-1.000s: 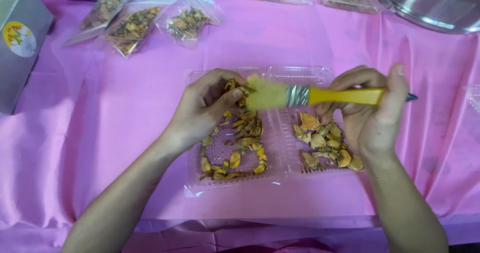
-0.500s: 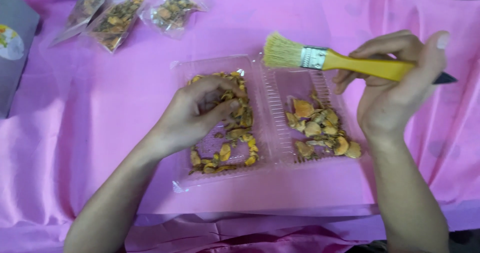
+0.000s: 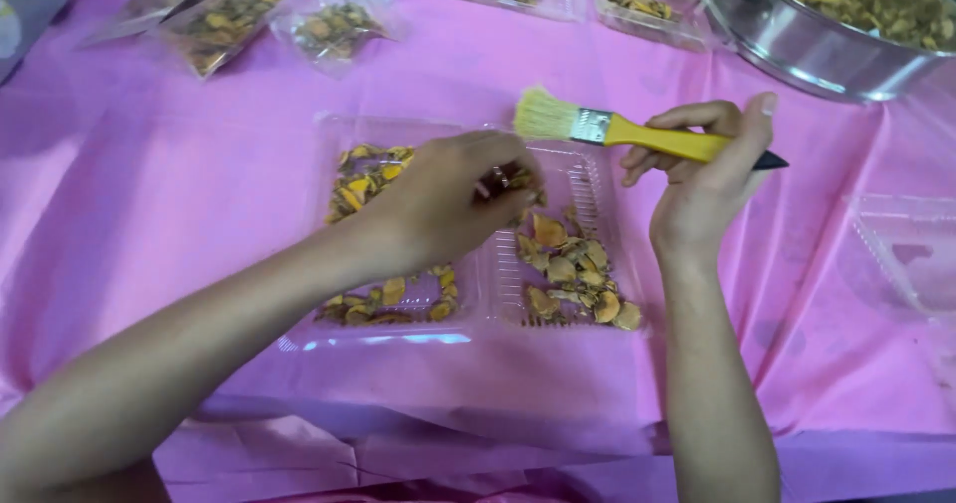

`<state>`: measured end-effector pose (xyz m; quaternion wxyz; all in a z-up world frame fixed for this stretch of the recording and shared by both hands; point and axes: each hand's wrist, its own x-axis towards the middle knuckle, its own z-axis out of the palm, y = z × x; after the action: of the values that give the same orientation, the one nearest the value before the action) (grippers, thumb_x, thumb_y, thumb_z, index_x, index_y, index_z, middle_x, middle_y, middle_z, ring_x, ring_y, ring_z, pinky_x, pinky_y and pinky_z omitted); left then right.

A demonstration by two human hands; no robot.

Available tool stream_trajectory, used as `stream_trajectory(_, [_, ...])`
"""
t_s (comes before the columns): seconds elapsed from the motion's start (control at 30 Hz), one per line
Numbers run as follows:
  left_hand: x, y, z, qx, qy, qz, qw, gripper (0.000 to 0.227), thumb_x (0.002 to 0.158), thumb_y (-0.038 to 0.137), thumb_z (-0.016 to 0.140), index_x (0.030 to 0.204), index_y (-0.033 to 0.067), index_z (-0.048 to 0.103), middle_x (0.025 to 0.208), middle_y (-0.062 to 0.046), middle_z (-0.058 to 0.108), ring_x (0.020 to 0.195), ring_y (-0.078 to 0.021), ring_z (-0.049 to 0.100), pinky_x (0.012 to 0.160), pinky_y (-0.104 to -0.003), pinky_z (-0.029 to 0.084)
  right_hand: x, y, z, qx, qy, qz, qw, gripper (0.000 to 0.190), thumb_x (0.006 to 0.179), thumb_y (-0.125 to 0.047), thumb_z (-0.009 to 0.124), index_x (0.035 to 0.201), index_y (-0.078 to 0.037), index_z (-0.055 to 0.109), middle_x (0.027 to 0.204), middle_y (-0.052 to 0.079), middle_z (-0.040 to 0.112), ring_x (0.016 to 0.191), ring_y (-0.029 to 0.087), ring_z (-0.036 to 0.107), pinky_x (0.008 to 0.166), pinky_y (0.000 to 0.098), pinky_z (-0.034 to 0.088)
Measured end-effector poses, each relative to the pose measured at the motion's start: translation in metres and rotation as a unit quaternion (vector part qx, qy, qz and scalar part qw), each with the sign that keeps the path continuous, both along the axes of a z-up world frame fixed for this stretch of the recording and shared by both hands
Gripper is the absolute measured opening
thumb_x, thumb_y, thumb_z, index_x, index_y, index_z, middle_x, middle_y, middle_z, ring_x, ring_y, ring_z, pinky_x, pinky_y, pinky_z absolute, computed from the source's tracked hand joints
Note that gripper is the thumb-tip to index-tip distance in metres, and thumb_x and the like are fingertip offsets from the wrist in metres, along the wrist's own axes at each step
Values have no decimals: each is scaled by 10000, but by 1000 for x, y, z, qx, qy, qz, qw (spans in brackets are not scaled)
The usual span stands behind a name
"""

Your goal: The person sorts dried plant pieces by hand, places them into plastic bags and containers, and uses a brush to clean the container and arrange the items.

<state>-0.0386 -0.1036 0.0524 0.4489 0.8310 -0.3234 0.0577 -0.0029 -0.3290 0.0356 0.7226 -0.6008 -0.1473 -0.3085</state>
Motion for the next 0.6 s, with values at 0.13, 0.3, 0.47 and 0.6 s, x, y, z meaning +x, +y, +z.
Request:
stream_trajectory(0.13, [29, -19, -30, 19, -42, -5, 999, 129, 939, 114, 643, 1052, 53, 662, 986, -99, 722, 750, -205, 746, 683, -347, 588, 5, -5, 0, 23, 1, -45, 999, 638, 918, -611, 443, 769, -21, 633, 613, 140, 619, 498, 247, 660, 414, 296, 508])
stream_trajectory(0.3, [28, -3, -12, 17, -102, -37, 994, 108, 892, -18, 635, 964, 27, 701, 892, -110, 758, 764, -216, 729, 673, -311, 587, 3, -3, 2, 30, 23, -48, 998, 641, 915, -610, 425, 770, -25, 643, 604, 120, 618, 503, 229, 668, 424, 280, 519])
stream_trajectory(0.47, [40, 73, 18, 340, -86, 10, 937, 377, 848, 308, 778, 1144, 92, 686, 1081, -121, 705, 1028, -322, 638, 866, -458, 468, 2, -3, 0, 39, 29, -25, 999, 641, 892, -630, 467, 770, -23, 631, 601, 119, 602, 509, 238, 680, 423, 287, 509])
stream_trajectory(0.6, [54, 97, -5, 438, 42, 48, 897, 1168, 649, 557, 887, 1607, 196, 324, 1352, -122, 488, 1250, -313, 413, 1007, -442, 405, -1, -2, 3, 54, 39, -35, 997, 668, 862, -667, 474, 733, -22, 592, 573, 128, 540, 515, 279, 688, 412, 322, 505])
